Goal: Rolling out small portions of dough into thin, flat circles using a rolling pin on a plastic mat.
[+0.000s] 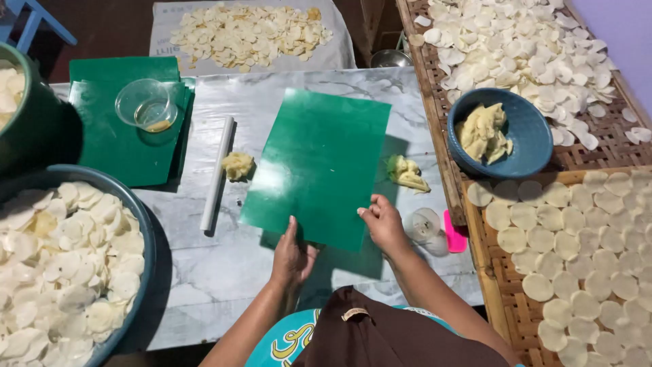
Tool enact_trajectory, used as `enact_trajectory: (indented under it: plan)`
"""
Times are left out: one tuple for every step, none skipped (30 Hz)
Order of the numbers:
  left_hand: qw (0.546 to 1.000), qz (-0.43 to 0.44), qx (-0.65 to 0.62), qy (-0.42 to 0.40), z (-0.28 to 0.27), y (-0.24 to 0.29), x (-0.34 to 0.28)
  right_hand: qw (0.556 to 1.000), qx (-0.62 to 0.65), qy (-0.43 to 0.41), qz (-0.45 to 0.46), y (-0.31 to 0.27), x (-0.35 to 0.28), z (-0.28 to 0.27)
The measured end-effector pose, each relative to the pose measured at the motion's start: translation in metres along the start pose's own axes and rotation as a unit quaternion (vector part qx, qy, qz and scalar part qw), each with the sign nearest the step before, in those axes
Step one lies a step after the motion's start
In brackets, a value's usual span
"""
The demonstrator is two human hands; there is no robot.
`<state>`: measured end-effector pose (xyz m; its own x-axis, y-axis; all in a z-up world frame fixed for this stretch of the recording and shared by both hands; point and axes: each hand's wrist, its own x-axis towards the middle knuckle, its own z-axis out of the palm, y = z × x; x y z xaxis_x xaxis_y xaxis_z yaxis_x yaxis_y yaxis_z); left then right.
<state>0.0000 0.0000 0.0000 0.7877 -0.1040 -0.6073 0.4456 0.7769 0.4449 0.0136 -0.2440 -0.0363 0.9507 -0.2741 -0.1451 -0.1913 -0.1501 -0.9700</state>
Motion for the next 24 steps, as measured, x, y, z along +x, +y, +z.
enact_trajectory:
  plan:
    - [1.000,-0.001,0.002,0.000,-0.003,0.004,0.004,1.000,0.001,0.002,0.001,0.002,0.011,-0.001]
    - [0.998,-0.046,0.040,-0.006,-0.006,0.007,0.008,0.998,-0.056,0.016,0.030,0.003,0.022,-0.002]
    - [0.993,-0.092,0.077,-0.010,-0.011,0.009,0.010,0.991,-0.113,0.029,0.061,0.007,0.031,-0.004]
    - [0.992,-0.094,0.078,-0.008,-0.002,0.014,0.004,0.991,-0.113,0.030,0.064,-0.002,0.032,-0.008]
    - [0.983,-0.128,0.133,-0.022,0.008,0.020,-0.003,0.983,-0.166,0.028,0.076,-0.010,0.032,-0.012]
    - [0.968,-0.162,0.187,-0.035,0.018,0.025,-0.010,0.971,-0.219,0.026,0.089,-0.018,0.032,-0.016]
    - [0.967,-0.166,0.188,-0.034,0.028,0.030,-0.014,0.971,-0.219,0.027,0.093,-0.029,0.031,-0.018]
    - [0.956,-0.188,0.221,-0.045,0.038,0.034,-0.019,0.945,-0.313,0.016,0.098,-0.040,0.029,-0.019]
    - [0.943,-0.210,0.252,-0.056,0.048,0.038,-0.025,0.909,-0.404,0.004,0.101,-0.051,0.027,-0.021]
    - [0.942,-0.214,0.252,-0.055,0.047,0.035,-0.020,0.908,-0.405,0.004,0.105,-0.070,0.028,-0.025]
    - [0.935,-0.235,0.255,-0.074,0.045,0.032,-0.016,0.877,-0.473,-0.004,0.082,-0.088,0.028,-0.030]
    - [0.927,-0.255,0.257,-0.094,0.043,0.028,-0.014,0.841,-0.538,-0.012,0.059,-0.107,0.028,-0.035]
    - [0.926,-0.260,0.257,-0.092,0.041,0.027,-0.009,0.840,-0.539,-0.013,0.063,-0.119,0.033,-0.039]
    - [0.922,-0.267,0.263,-0.097,0.039,0.025,-0.006,0.812,-0.583,-0.010,0.027,-0.131,0.038,-0.043]
    - [0.918,-0.272,0.269,-0.104,0.038,0.023,-0.002,0.780,-0.625,-0.005,-0.010,-0.145,0.044,-0.049]
    - [0.917,-0.275,0.269,-0.105,0.038,0.025,-0.004,0.780,-0.626,-0.004,-0.007,-0.136,0.053,-0.055]
    - [0.910,-0.280,0.286,-0.106,0.040,0.029,-0.005,0.783,-0.620,-0.040,0.028,-0.128,0.064,-0.060]
    - [0.903,-0.285,0.302,-0.108,0.042,0.033,-0.006,0.784,-0.612,-0.076,0.064,-0.121,0.076,-0.065]
    - [0.904,-0.282,0.301,-0.108,0.039,0.034,-0.003,0.784,-0.613,-0.077,0.061,-0.114,0.086,-0.070]
    - [0.902,-0.286,0.304,-0.109,0.036,0.035,-0.001,0.792,-0.603,-0.078,0.061,-0.107,0.096,-0.073]
    - [0.899,-0.292,0.306,-0.108,0.031,0.035,0.000,0.799,-0.593,-0.081,0.064,-0.098,0.103,-0.077]
    - [0.900,-0.292,0.305,-0.106,0.029,0.039,-0.005,0.799,-0.593,-0.083,0.064,-0.105,0.102,-0.078]
    - [0.875,-0.317,0.341,-0.131,0.028,0.043,-0.007,0.810,-0.578,-0.077,0.070,-0.114,0.104,-0.079]
    - [0.848,-0.341,0.375,-0.156,0.027,0.047,-0.010,0.820,-0.562,-0.070,0.077,-0.123,0.105,-0.079]
